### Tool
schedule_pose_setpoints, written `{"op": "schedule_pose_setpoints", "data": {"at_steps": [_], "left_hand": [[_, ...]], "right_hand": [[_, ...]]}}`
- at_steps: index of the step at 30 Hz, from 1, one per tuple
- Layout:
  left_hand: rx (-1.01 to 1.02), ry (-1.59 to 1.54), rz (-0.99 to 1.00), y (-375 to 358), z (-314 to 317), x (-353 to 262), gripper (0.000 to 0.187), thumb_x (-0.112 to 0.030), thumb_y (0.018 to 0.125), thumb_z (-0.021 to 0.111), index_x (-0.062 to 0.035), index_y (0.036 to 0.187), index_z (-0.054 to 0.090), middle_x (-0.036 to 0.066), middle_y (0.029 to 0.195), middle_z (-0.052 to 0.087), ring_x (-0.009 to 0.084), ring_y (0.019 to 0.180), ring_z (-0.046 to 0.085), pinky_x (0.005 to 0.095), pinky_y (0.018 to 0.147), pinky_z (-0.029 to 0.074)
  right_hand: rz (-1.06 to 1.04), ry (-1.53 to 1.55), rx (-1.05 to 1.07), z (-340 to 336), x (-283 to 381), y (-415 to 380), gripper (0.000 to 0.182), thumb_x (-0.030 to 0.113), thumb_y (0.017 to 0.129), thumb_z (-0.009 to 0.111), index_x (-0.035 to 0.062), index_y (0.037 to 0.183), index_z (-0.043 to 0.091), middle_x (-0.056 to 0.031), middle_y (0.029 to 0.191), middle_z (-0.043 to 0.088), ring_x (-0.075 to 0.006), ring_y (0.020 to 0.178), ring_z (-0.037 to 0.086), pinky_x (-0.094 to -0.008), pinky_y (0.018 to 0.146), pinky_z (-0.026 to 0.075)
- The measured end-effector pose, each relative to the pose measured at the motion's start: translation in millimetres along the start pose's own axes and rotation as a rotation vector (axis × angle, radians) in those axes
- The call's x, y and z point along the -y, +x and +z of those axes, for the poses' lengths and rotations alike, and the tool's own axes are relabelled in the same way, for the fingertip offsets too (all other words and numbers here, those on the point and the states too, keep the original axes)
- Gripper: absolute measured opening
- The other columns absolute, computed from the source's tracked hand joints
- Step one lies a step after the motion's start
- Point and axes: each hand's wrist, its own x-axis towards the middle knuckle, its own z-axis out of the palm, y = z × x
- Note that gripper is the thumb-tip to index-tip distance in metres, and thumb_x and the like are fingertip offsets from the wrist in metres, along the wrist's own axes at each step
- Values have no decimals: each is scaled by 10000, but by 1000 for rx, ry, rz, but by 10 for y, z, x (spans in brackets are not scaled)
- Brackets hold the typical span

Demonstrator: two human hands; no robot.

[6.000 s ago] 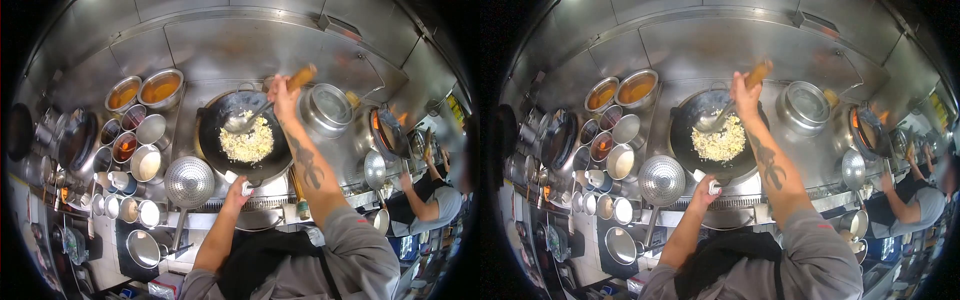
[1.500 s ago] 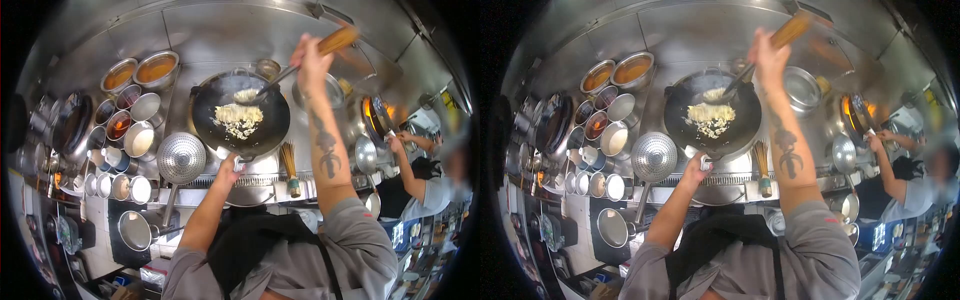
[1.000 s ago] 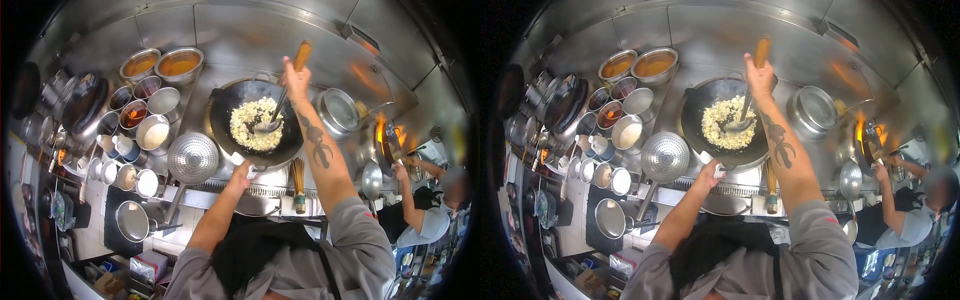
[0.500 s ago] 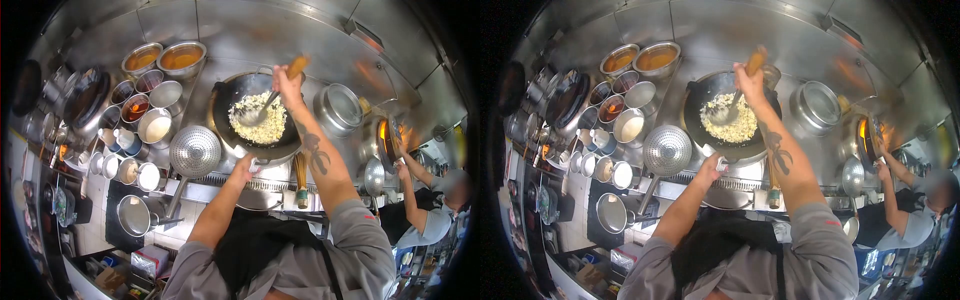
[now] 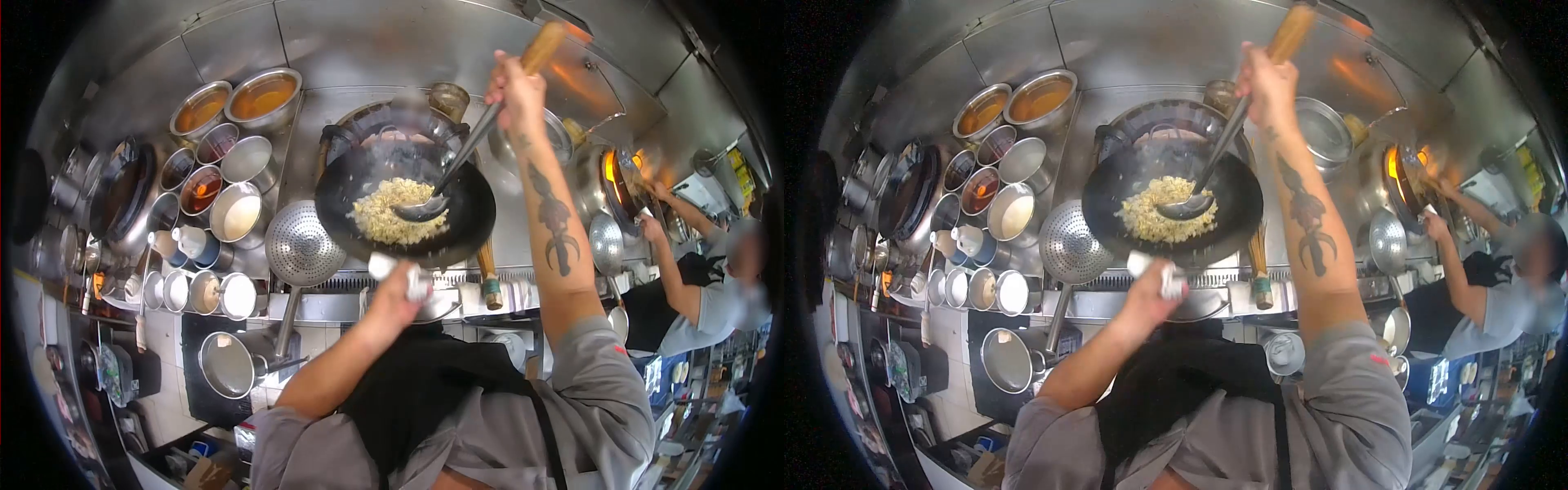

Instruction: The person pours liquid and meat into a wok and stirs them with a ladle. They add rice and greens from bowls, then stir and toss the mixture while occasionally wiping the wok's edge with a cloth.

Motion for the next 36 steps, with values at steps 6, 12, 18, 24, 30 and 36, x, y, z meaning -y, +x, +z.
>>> {"op": "schedule_pose_setpoints", "data": {"at_steps": [6,12,18,24,30,36], "left_hand": [[28,73,-8,403,-566,318,115,-204,887,532,-130,974,541,10,805,585,156,631,555,313,492,465],[134,69,193,692,-446,-54,172,-287,932,501,-124,970,538,49,871,578,207,741,568,372,613,504],[211,209,134,314,-148,-352,131,-220,914,491,-137,992,555,36,884,587,186,764,576,337,624,493],[-37,193,-14,428,-684,158,180,-245,858,569,-149,1010,552,48,912,585,202,829,568,347,667,494],[71,109,-42,1122,-470,-409,168,-218,853,563,-142,1003,557,32,967,582,196,858,557,373,726,482],[-62,188,-3,1467,-354,-411,186,-211,841,566,-131,1010,560,48,971,588,208,870,559,387,728,477]], "right_hand": [[-110,94,24,182,-296,-217,245,157,840,636,42,698,474,-41,552,471,-128,405,441,-286,373,352],[-44,20,50,446,330,-220,211,119,854,581,63,705,442,-24,536,412,-137,405,396,-301,415,361],[-61,-50,-11,444,-218,-300,194,98,844,594,51,714,459,-21,552,440,-129,408,416,-299,407,379],[-198,-33,-76,487,-158,-292,194,74,859,580,56,705,464,-29,569,442,-127,445,426,-287,417,363],[-319,103,-10,509,507,-280,178,77,841,595,53,706,482,-11,579,467,-114,449,444,-289,445,386],[-164,-140,-139,578,-690,-57,239,143,891,580,76,698,457,-30,572,456,-127,432,418,-268,424,362]]}}
